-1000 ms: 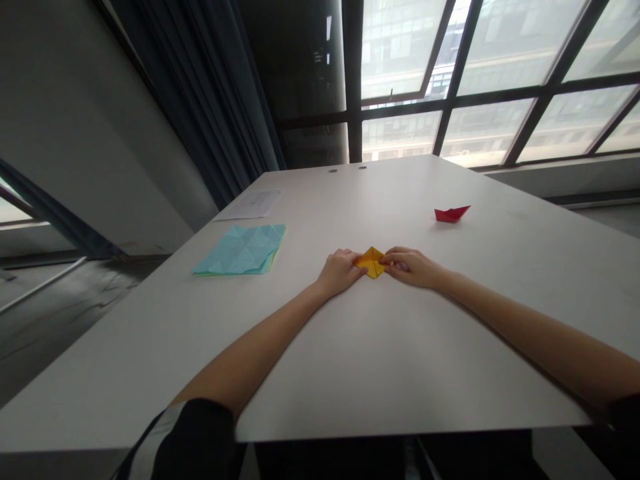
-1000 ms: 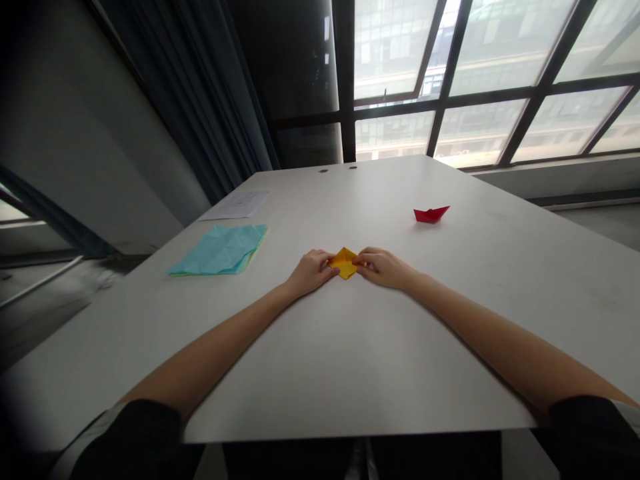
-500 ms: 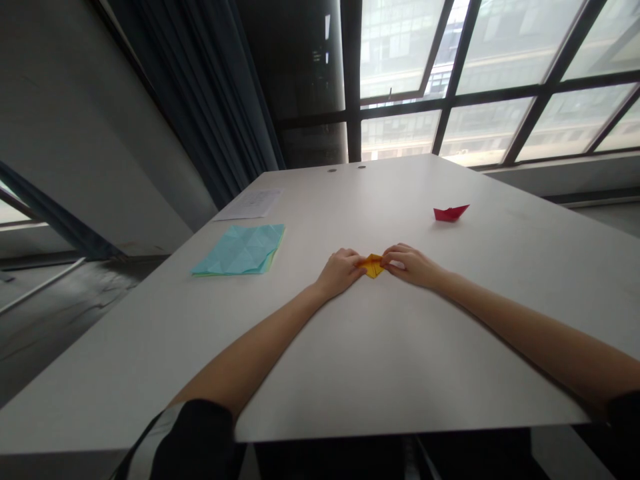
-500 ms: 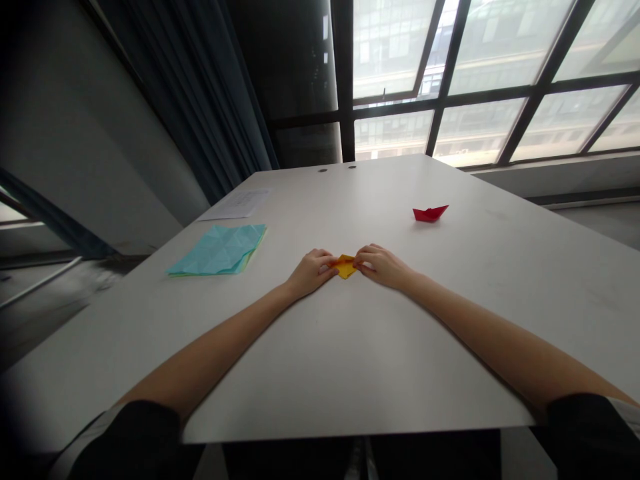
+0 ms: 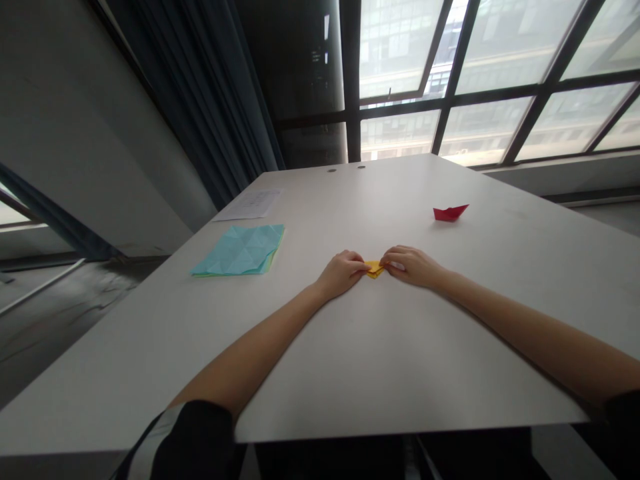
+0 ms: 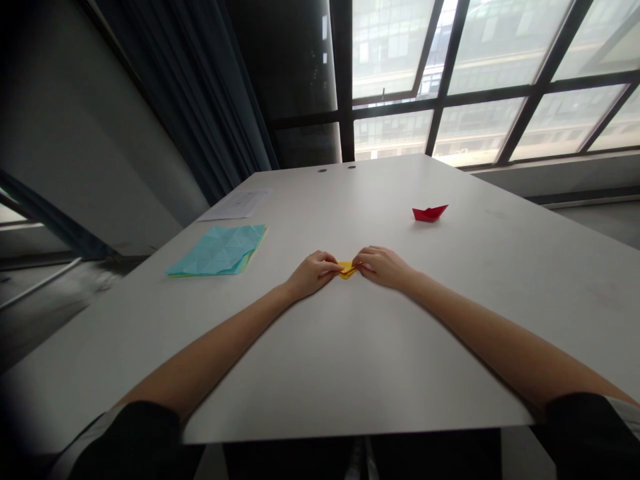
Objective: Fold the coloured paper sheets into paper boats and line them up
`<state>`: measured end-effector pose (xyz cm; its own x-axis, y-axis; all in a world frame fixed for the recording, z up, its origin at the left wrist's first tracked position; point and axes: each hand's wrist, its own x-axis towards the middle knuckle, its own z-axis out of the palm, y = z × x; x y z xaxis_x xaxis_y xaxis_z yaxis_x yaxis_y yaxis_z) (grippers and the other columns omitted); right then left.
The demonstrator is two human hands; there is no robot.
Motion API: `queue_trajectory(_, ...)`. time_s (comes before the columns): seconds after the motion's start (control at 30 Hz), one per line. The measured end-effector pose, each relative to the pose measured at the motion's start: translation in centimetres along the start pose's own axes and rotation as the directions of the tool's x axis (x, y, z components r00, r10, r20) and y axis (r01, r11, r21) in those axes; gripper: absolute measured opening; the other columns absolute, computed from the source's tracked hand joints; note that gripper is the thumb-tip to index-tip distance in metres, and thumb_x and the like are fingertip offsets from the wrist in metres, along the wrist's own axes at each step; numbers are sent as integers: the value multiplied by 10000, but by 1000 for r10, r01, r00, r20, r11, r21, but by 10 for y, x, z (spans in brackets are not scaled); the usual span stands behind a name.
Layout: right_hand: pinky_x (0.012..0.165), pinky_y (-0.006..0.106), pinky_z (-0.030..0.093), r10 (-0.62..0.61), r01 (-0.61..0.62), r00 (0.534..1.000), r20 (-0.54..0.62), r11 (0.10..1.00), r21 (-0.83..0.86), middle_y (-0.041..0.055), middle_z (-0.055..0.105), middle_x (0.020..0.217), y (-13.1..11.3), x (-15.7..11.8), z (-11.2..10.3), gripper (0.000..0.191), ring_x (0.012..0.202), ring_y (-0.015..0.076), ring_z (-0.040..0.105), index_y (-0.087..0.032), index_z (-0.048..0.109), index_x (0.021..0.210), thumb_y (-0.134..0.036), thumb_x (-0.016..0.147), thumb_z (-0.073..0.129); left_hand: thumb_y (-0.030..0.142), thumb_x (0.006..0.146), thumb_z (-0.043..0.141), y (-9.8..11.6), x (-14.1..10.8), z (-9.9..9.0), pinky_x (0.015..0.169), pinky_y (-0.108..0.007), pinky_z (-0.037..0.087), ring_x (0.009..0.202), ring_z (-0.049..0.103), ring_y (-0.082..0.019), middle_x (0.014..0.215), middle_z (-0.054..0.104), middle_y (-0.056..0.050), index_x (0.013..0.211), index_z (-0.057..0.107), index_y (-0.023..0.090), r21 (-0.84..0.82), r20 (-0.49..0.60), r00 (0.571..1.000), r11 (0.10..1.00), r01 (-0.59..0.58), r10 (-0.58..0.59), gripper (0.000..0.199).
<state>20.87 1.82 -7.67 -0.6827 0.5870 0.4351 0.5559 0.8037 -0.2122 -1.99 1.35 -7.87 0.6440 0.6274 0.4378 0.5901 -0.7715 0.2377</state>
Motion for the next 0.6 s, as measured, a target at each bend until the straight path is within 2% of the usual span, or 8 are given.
queue_trajectory(0.13, 770, 308, 442, 17, -17, 1000, 8, 1000, 16, 57, 654, 877, -4, 2, -2, 172, 828, 185, 572, -200, 643, 872, -219, 802, 488, 279, 803, 524, 10, 1, -4, 782, -292, 426, 833, 548, -158, 900, 641, -33, 834, 690, 219, 85, 17, 997, 994, 67, -69, 179)
queue_trajectory(0.3, 739, 309, 429, 132, -132, 991, -12, 991, -25, 56, 648, 811, -9, 6, 0, 172, 783, 186, 565, -191, 636, 777, -291, 811, 500, 366, 813, 504, 24, 6, -5, 735, -303, 418, 809, 546, -174, 847, 641, -42, 757, 670, 199, 212, 21, 976, 955, 207, -216, 242)
queue_trajectory(0.47, 768, 318, 408, 176, -176, 984, -17, 984, -41, 61, 646, 889, -8, 7, 4, 212, 823, 191, 556, -202, 643, 923, -325, 818, 507, 411, 813, 493, 31, 7, -6, 725, -300, 402, 842, 537, -185, 870, 608, -54, 912, 648, 203, 329, 26, 963, 912, 245, -268, 277)
queue_trajectory(0.6, 756, 322, 395, 169, -169, 986, -7, 982, -80, 64, 647, 841, -8, 7, 3, 242, 810, 193, 549, -220, 670, 942, -346, 828, 497, 449, 821, 459, 33, 7, -8, 707, -308, 392, 813, 540, -189, 847, 589, -65, 886, 660, 192, 393, 48, 958, 887, 242, -282, 333)
